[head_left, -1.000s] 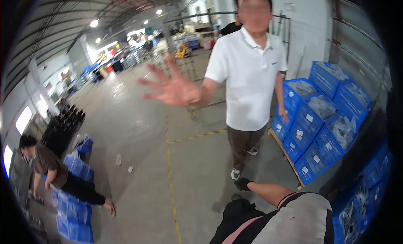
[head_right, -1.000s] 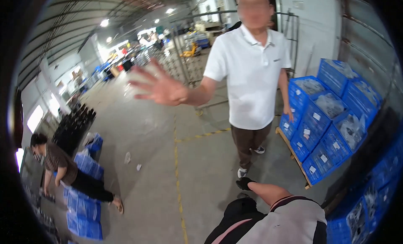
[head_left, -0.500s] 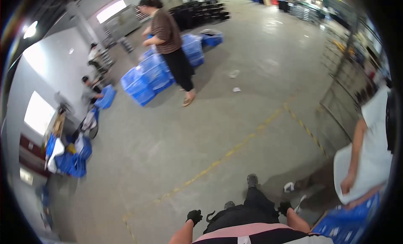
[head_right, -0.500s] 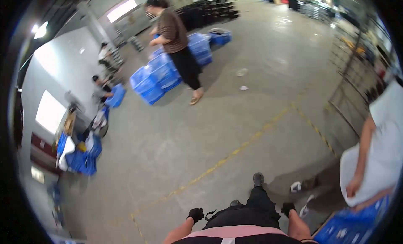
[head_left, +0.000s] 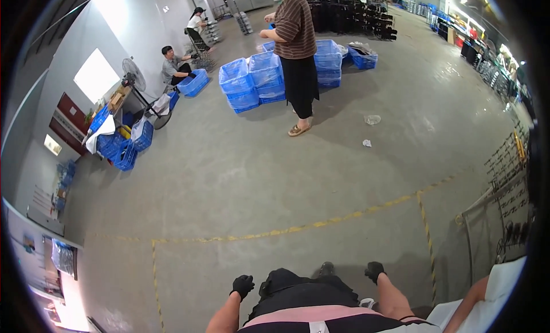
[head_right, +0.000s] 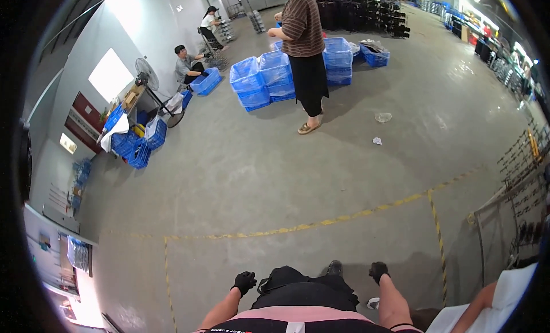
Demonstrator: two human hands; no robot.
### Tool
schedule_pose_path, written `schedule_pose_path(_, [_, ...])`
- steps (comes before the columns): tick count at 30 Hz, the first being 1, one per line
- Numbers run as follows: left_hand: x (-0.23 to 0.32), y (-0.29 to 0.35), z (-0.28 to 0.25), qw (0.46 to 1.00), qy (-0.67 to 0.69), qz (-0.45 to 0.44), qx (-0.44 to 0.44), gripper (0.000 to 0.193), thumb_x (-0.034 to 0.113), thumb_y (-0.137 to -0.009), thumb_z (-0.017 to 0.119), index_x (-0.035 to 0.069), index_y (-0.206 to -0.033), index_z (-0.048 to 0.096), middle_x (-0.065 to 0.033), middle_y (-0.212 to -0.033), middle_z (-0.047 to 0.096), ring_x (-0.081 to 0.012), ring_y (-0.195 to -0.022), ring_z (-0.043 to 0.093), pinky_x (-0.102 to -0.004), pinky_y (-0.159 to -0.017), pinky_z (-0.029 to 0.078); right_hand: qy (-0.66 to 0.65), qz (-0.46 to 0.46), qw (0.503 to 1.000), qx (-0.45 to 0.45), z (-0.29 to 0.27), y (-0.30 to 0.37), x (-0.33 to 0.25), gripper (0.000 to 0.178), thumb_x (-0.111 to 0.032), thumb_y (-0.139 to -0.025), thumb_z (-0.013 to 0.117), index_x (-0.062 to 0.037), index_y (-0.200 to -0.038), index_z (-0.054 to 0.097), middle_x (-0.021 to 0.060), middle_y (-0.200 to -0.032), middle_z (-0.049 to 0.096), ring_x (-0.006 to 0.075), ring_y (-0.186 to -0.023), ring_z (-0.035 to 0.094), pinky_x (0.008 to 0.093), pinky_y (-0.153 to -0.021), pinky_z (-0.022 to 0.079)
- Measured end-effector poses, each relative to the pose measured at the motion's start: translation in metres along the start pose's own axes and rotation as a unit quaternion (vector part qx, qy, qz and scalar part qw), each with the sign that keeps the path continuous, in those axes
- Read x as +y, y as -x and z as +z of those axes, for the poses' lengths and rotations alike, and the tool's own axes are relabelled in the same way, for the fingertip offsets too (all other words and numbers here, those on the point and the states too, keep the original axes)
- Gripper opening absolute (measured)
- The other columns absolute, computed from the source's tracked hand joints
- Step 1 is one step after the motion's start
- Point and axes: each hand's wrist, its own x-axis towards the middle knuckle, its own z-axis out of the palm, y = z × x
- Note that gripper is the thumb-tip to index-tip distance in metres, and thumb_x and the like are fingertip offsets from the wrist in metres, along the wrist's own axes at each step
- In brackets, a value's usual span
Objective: Packing finished metal parts from industrial racks into plastic crates and transporting them.
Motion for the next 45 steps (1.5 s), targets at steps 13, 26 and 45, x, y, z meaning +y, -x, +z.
schedule_pose_path(13, [-0.063, -0.064, -0.015, 0.944, -0.272, 0.101, -0.155, 0.022, 0.029, -0.086, 0.055, 0.013, -0.079, 0.068, -0.0058, -0.07, 0.068, -0.0176, -0.06, 0.066, -0.0338, -0.056, 0.052, -0.146, 0.02, 0.988, -0.046, -0.067, -0.16, -0.054, 0.007, -0.02, -0.082, 0.058, -0.0139, -0.082, 0.059, 0.0009, -0.08, 0.064, 0.0212, -0.067, 0.061, 0.0375, -0.063, 0.05])
schedule_pose_path(26, [0.112, -0.35, -0.173, 0.999, 0.021, 0.042, 0.001, 0.022, 0.027, -0.086, 0.058, 0.008, -0.081, 0.067, -0.0093, -0.077, 0.068, -0.0208, -0.065, 0.064, -0.0349, -0.062, 0.051, -0.295, 0.102, 0.947, 0.079, -0.099, -0.258, -0.145, 0.022, -0.025, -0.091, 0.052, -0.0072, -0.081, 0.06, 0.0072, -0.078, 0.063, 0.0165, -0.068, 0.059, 0.0322, -0.063, 0.047])
schedule_pose_path(45, [0.045, -0.292, -0.245, 0.93, -0.366, 0.037, -0.017, 0.032, 0.039, -0.083, 0.053, 0.011, -0.088, 0.068, -0.0105, -0.082, 0.066, -0.0314, -0.076, 0.063, -0.0449, -0.061, 0.048, -0.053, 0.016, 0.998, 0.031, -0.341, -0.682, -0.38, 0.074, -0.032, -0.086, 0.053, -0.0125, -0.149, 0.02, 0.0142, -0.095, 0.065, 0.0241, -0.081, 0.061, 0.0397, -0.075, 0.048])
